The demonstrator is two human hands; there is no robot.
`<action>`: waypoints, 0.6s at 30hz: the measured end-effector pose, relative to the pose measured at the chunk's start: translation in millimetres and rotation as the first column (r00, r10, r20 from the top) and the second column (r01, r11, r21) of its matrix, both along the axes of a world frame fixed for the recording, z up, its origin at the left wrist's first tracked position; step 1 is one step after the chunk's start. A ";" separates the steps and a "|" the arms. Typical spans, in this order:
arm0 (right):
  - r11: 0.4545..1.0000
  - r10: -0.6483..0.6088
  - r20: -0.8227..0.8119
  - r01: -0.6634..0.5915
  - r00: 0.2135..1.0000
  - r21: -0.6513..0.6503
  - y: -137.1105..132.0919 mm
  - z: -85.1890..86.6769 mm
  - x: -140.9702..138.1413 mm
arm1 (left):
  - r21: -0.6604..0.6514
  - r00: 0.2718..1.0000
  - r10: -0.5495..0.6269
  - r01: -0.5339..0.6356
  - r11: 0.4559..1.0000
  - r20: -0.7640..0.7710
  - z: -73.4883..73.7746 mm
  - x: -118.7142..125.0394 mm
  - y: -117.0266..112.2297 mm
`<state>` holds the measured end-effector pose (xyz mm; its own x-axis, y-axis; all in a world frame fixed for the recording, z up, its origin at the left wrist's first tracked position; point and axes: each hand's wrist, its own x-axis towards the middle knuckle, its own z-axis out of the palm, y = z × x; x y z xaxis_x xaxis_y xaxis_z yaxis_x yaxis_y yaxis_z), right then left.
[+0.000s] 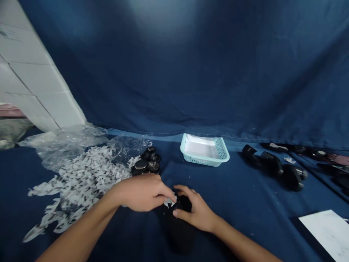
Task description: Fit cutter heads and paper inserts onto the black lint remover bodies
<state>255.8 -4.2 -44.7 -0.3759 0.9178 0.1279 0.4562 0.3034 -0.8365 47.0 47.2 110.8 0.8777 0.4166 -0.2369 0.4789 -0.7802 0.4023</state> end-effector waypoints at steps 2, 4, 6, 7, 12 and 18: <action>1.000 0.000 -0.009 0.001 1.000 0.028 0.3 -0.4 -0.8 | 0.063 0.997 -0.068 0.066 0.996 0.029 6.2 0.4 -14.0; 0.998 -0.010 -0.010 0.011 1.000 0.062 0.1 -0.2 -2.0 | 0.132 0.986 -0.159 0.152 0.980 0.044 12.1 -0.2 -28.9; 0.996 -0.028 -0.010 0.029 1.000 0.084 -1.3 1.4 -4.2 | 0.189 0.972 -0.229 0.218 0.958 0.042 17.9 -3.2 -42.0; 0.995 -0.034 -0.009 0.035 0.999 0.089 -2.5 3.0 -5.8 | 0.210 0.966 -0.255 0.242 0.947 0.037 21.0 -5.8 -47.8; 0.994 -0.021 0.021 0.019 1.000 0.106 -9.5 22.5 -16.9 | 0.324 0.953 -0.298 0.264 0.908 0.059 40.4 -27.5 -76.3; 0.994 0.033 0.109 -0.044 0.994 0.097 1.5 53.9 -23.1 | 0.330 0.951 -0.265 0.202 0.922 0.159 49.0 -76.4 -109.8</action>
